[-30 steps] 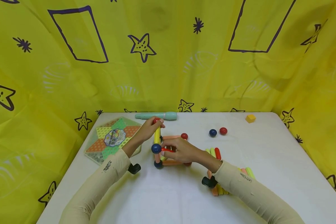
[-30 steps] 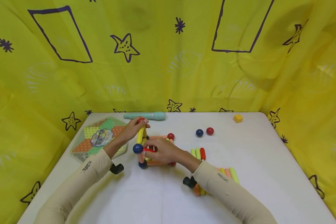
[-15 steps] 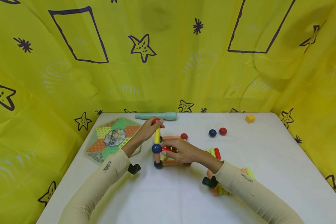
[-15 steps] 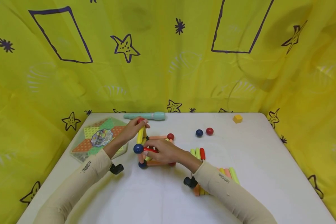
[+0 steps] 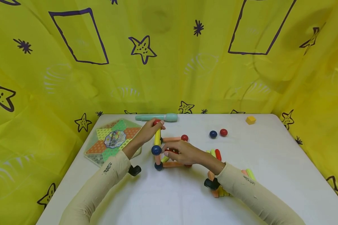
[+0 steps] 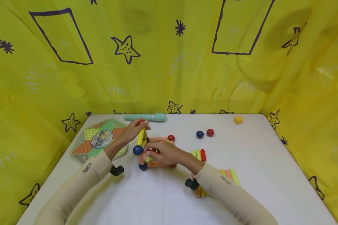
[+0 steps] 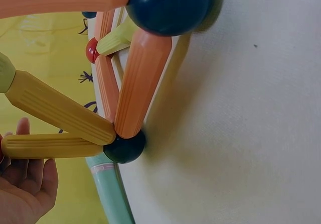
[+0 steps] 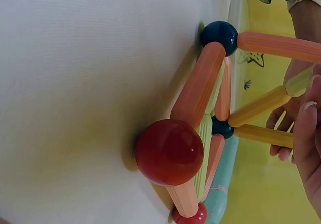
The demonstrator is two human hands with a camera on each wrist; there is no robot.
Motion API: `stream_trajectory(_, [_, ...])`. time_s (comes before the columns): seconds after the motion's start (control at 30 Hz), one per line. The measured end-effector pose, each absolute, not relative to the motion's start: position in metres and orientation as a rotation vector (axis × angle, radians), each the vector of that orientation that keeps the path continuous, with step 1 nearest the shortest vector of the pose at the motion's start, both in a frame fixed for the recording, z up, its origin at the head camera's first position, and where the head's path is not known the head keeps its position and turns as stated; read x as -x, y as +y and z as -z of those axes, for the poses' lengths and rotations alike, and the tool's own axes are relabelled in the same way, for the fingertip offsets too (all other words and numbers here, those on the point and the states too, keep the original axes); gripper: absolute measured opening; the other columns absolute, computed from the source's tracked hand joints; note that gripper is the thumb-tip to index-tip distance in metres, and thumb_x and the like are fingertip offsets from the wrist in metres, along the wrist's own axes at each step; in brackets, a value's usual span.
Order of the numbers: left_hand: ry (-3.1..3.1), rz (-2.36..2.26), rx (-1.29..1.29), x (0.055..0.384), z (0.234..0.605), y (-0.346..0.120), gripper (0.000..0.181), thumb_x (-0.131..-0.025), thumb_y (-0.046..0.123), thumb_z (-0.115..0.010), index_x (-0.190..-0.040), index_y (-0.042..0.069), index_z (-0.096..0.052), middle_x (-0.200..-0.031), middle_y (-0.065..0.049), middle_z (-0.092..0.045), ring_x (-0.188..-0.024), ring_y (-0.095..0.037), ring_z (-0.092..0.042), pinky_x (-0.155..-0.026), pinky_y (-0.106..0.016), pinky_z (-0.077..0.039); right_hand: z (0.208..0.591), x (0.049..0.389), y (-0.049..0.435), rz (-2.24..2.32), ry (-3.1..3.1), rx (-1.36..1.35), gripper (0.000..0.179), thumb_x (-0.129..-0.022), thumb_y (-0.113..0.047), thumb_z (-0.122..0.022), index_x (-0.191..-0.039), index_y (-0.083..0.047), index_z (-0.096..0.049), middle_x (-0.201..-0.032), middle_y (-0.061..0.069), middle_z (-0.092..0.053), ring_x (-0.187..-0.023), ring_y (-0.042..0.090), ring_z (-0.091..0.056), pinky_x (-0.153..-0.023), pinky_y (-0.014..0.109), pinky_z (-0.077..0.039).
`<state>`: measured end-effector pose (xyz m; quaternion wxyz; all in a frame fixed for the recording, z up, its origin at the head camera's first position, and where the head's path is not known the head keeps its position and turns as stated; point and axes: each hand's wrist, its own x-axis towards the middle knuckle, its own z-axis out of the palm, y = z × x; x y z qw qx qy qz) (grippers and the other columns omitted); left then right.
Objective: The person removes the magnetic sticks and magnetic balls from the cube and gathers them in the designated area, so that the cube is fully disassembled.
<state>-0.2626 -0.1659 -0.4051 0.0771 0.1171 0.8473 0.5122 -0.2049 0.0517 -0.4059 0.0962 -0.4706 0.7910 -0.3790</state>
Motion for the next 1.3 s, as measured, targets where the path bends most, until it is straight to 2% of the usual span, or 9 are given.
stream_trajectory(0.07, [2.541,-1.533,-0.347,0.263,0.405,-0.166,0.046,-0.106,0.043,-0.045,-0.125,0.004,-0.057,-0.116,-0.013,-0.071,-0.123,-0.030,-0.056,-0.102,-0.047,-0.040,0.405,0.205,0.054,1.137,2.337,1.338,0.014,-0.104,-0.016,-0.056,-0.111,-0.013,-0.067,-0.084,0.009,-0.067,-0.070,0.017,-0.062,-0.064,0.025,-0.052])
stream_trajectory(0.2, [2.540,-1.519,-0.345,0.263,0.405,-0.165,0.046,-0.106,0.044,-0.044,-0.127,0.004,-0.056,-0.117,-0.012,-0.070,-0.124,-0.030,-0.056,-0.102,-0.047,-0.040,0.404,0.204,0.059,1.177,2.304,1.201,0.014,-0.104,-0.018,-0.056,-0.114,-0.013,-0.064,-0.128,0.016,-0.065,-0.077,0.033,-0.066,-0.065,0.025,-0.052])
stream_trajectory(0.3, [2.539,-1.520,-0.342,0.263,0.405,-0.166,0.045,-0.106,0.044,-0.045,-0.126,0.005,-0.056,-0.117,-0.013,-0.070,-0.124,-0.030,-0.056,-0.103,-0.048,-0.040,0.404,0.204,0.065,1.194,2.296,1.135,0.016,-0.102,-0.018,-0.059,-0.117,-0.013,-0.062,-0.142,0.012,-0.058,-0.080,0.033,-0.065,-0.067,0.026,-0.053])
stream_trajectory(0.4, [2.537,-1.530,-0.348,0.263,0.406,-0.166,0.044,-0.106,0.042,-0.045,-0.124,0.004,-0.057,-0.117,-0.014,-0.070,-0.125,-0.031,-0.056,-0.105,-0.049,-0.040,0.405,0.205,0.072,1.178,2.309,1.068,0.022,-0.100,-0.022,-0.063,-0.120,-0.014,-0.061,-0.115,0.008,-0.068,-0.077,0.022,-0.062,-0.066,0.026,-0.051])
stream_trajectory(0.47, [2.536,-1.534,-0.352,0.264,0.406,-0.166,0.044,-0.106,0.042,-0.045,-0.123,0.004,-0.057,-0.118,-0.014,-0.070,-0.125,-0.031,-0.056,-0.105,-0.049,-0.040,0.405,0.206,0.077,1.168,2.301,1.007,0.029,-0.098,-0.025,-0.067,-0.124,-0.015,-0.059,-0.100,0.006,-0.067,-0.074,0.016,-0.059,-0.065,0.026,-0.049])
stream_trajectory(0.67, [2.536,-1.525,-0.349,0.264,0.407,-0.167,0.048,-0.106,0.045,-0.045,-0.129,0.003,-0.055,-0.117,-0.012,-0.070,-0.123,-0.030,-0.057,-0.102,-0.045,-0.041,0.408,0.209,0.106,1.214,2.132,0.765,0.054,-0.093,-0.019,-0.072,-0.139,-0.008,-0.047,-0.118,0.022,-0.060,-0.071,0.019,-0.058,-0.060,0.030,-0.050])
stream_trajectory(0.77, [2.537,-1.525,-0.348,0.264,0.407,-0.167,0.049,-0.106,0.045,-0.044,-0.130,0.003,-0.055,-0.117,-0.012,-0.070,-0.123,-0.030,-0.057,-0.102,-0.045,-0.041,0.411,0.210,0.124,1.188,2.101,0.726,0.058,-0.092,-0.013,-0.071,-0.143,-0.007,-0.043,-0.122,0.021,-0.059,-0.069,0.022,-0.059,-0.056,0.031,-0.049])
stream_trajectory(1.03, [2.509,-1.550,-0.368,0.265,0.408,-0.167,0.045,-0.106,0.044,-0.044,-0.123,0.003,-0.055,-0.119,-0.014,-0.069,-0.124,-0.031,-0.056,-0.107,-0.048,-0.039,0.415,0.212,0.176,1.139,2.212,0.751,0.062,-0.090,-0.018,-0.076,-0.141,-0.002,-0.046,-0.106,0.014,-0.062,-0.063,0.024,-0.058,-0.055,0.030,-0.050])
stream_trajectory(1.3, [2.506,-1.555,-0.381,0.264,0.408,-0.170,0.044,-0.107,0.044,-0.043,-0.114,0.003,-0.055,-0.121,-0.016,-0.069,-0.124,-0.032,-0.056,-0.100,-0.043,-0.038,0.421,0.218,0.223,1.061,2.393,0.723,0.062,-0.087,-0.018,-0.079,-0.137,0.002,-0.048,-0.090,0.008,-0.060,-0.063,0.025,-0.060,-0.060,0.025,-0.047])
